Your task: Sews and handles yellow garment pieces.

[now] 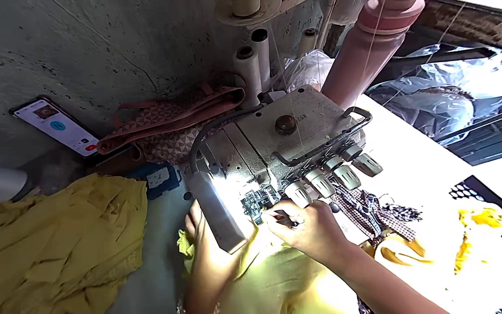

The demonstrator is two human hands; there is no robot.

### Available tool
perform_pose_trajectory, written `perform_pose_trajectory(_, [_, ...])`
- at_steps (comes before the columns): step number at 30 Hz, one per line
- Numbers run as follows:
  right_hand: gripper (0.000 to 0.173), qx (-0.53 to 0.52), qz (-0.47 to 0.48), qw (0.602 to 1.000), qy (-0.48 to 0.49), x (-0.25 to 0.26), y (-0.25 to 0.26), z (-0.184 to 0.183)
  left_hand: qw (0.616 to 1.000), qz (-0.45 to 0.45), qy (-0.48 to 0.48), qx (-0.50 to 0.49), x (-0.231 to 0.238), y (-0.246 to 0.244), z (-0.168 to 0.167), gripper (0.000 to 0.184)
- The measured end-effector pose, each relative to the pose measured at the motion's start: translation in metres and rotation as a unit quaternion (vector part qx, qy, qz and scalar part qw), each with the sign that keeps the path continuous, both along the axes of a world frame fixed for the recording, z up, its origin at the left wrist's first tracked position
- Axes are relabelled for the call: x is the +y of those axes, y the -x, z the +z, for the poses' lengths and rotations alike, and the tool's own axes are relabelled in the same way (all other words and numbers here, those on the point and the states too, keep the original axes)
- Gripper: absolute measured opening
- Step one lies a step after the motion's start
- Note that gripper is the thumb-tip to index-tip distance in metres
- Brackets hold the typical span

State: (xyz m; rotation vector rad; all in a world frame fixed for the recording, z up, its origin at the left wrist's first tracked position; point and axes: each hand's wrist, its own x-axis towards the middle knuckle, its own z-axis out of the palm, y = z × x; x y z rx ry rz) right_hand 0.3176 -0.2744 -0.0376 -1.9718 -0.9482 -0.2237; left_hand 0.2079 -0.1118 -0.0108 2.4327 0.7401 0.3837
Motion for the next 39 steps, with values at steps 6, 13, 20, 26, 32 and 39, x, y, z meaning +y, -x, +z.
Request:
perform_pose_trajectory(6, [0.024, 0.009, 0.003, 1.0, 0.007, 0.0, -0.001, 0.0, 0.995, 0.003, -0.095, 0.001, 0.028, -0.018, 0.005, 0.037])
perform_pose_trajectory(13, [0.023, 0.017, 0.005, 1.0, 0.005, -0.001, -0.001, 0.0, 0.981, 0.014, -0.193, -0.001, 0.009, -0.015, 0.008, 0.036])
perform_pose_trajectory(20, [0.025, 0.027, 0.01, 1.0, 0.011, -0.002, -0.001, -0.001, 0.997, -0.078, -0.016, -0.018, 0.024, -0.011, 0.009, 0.039])
perform_pose_trajectory(26, [0.024, 0.047, 0.025, 0.998, 0.015, -0.005, -0.002, 0.002, 0.995, -0.086, -0.021, -0.035, 0.018, -0.01, 0.022, 0.027])
perform_pose_trajectory(32, [0.019, 0.054, 0.053, 0.997, 0.003, -0.007, -0.003, 0.006, 0.989, -0.045, -0.137, -0.022, 0.007, -0.008, 0.019, 0.039])
perform_pose_trajectory(39, [0.018, 0.056, 0.069, 0.996, 0.003, -0.009, -0.005, 0.006, 0.974, 0.032, -0.214, 0.069, -0.006, -0.006, 0.023, 0.03])
